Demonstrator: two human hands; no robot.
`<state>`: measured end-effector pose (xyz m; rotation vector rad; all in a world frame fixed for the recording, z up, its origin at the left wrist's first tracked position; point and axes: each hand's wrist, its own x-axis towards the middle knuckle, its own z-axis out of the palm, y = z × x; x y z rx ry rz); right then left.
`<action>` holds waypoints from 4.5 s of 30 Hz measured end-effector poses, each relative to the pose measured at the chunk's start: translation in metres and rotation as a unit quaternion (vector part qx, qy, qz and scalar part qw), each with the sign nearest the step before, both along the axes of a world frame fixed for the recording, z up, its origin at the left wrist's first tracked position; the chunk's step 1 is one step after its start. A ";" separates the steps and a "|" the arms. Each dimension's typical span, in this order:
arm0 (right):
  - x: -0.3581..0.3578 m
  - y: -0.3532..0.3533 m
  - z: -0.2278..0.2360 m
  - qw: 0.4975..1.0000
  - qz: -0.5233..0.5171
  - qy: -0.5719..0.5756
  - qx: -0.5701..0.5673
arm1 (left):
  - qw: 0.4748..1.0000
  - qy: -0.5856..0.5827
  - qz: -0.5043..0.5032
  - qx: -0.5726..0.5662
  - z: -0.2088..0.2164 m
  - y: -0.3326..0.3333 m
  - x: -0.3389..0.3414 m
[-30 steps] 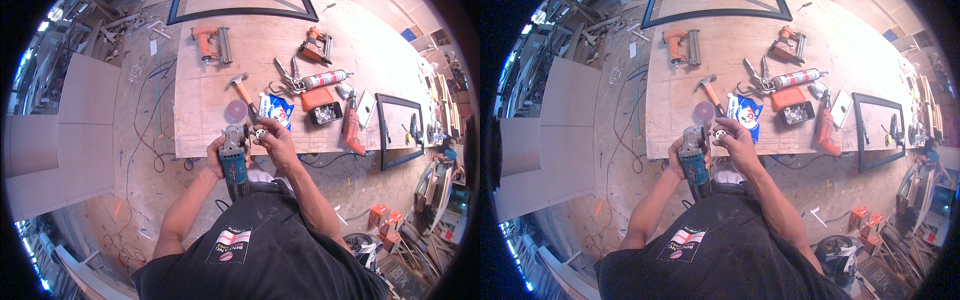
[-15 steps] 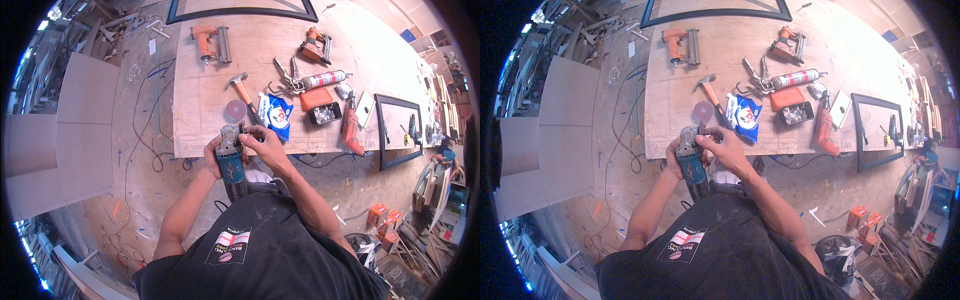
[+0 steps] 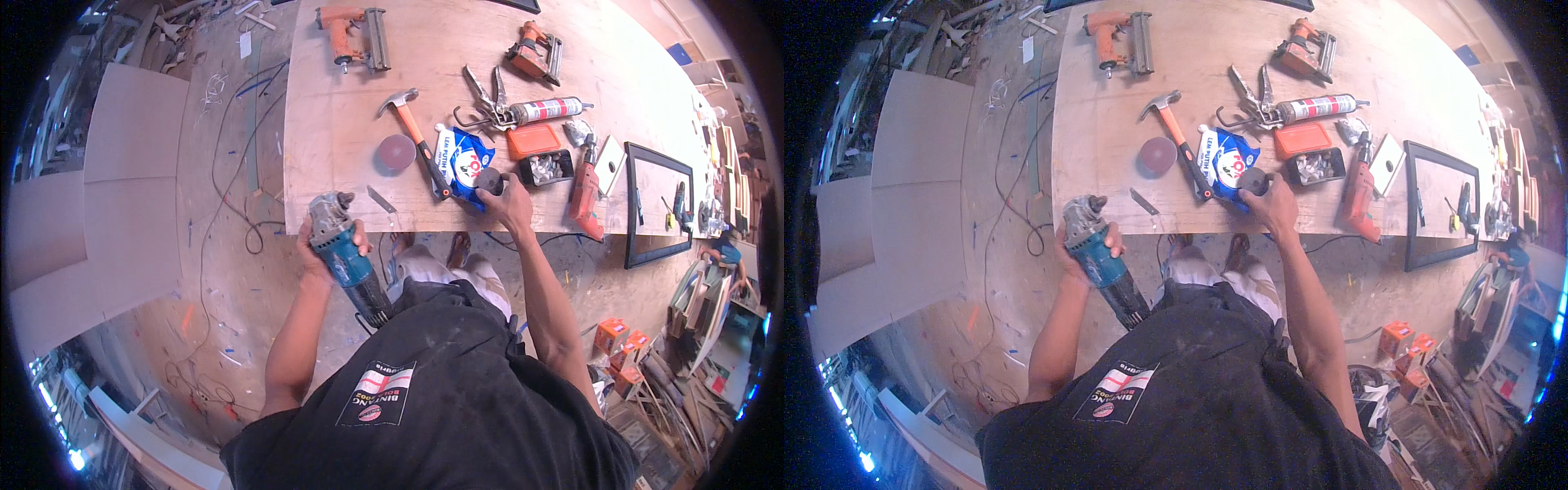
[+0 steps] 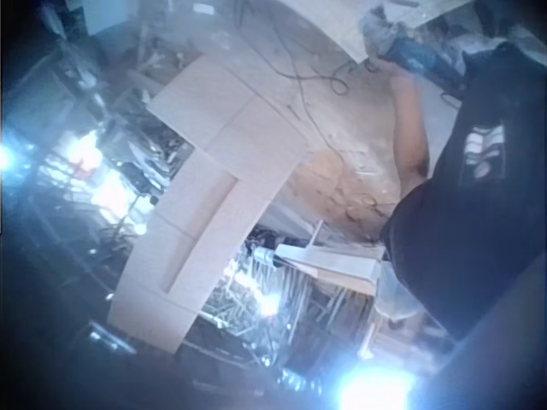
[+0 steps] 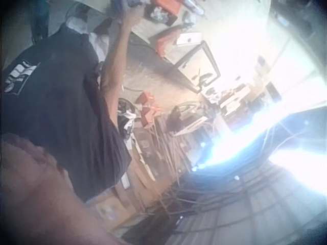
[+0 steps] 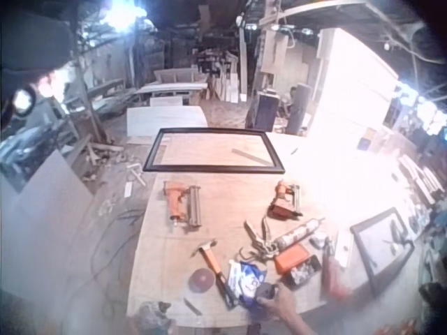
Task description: The person assembles a small metal component by hand, then attaches it to a red power tool. The person then picks up a teal angle grinder and attaches a sanding disc to it.
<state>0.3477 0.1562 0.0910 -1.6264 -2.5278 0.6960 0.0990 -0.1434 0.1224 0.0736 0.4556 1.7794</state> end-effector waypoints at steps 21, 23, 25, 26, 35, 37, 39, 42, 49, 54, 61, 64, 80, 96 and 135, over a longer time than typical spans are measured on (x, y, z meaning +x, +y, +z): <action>-0.155 -0.081 0.081 0.830 0.270 0.291 -0.392 | 0.999 -0.024 0.028 -0.002 0.001 -0.020 0.002; -0.148 -0.097 0.095 0.803 0.242 0.324 -0.437 | 0.999 -0.049 0.016 0.014 0.006 -0.015 0.001; -0.145 -0.103 0.102 0.788 0.230 0.340 -0.460 | 0.998 -0.062 0.005 0.026 0.012 -0.009 0.000; -0.144 -0.103 0.105 0.786 0.233 0.339 -0.461 | 0.998 -0.061 -0.001 0.032 0.014 -0.006 0.000; -0.131 -0.087 0.126 0.836 0.315 0.282 -0.349 | 0.996 -0.078 -0.028 0.007 0.032 0.009 0.004; -0.126 -0.086 0.119 0.832 0.315 0.308 -0.338 | 0.996 -0.077 -0.044 -0.005 0.030 0.010 0.005; -0.124 -0.085 0.113 0.826 0.306 0.325 -0.343 | 0.996 -0.073 -0.045 -0.003 0.029 0.011 0.007; -0.120 -0.084 0.112 0.821 0.279 0.326 -0.376 | 0.996 -0.069 -0.051 -0.001 0.034 0.015 0.008; -0.117 -0.087 0.069 0.828 0.193 0.338 -0.404 | 0.996 -0.042 -0.074 0.008 0.035 0.023 0.009; -0.114 -0.100 0.091 0.849 0.131 0.235 -0.455 | 0.996 -0.032 -0.080 0.010 0.039 0.024 0.009; -0.106 -0.110 0.122 0.853 0.100 0.229 -0.458 | 0.995 -0.042 -0.088 0.021 0.033 0.021 0.008; -0.094 -0.107 0.123 0.858 0.182 0.249 -0.412 | 0.995 -0.039 -0.095 -0.012 0.033 0.020 0.008; -0.098 -0.101 0.078 0.871 0.172 0.360 -0.287 | 0.987 -0.114 -0.114 0.017 0.025 0.023 0.012; -0.093 -0.109 0.103 0.873 0.186 0.390 -0.226 | 0.994 -0.059 -0.086 -0.043 0.029 0.023 0.009; -0.082 -0.134 0.211 0.824 0.366 0.423 0.091 | 0.980 0.003 -0.193 0.053 0.136 0.017 0.030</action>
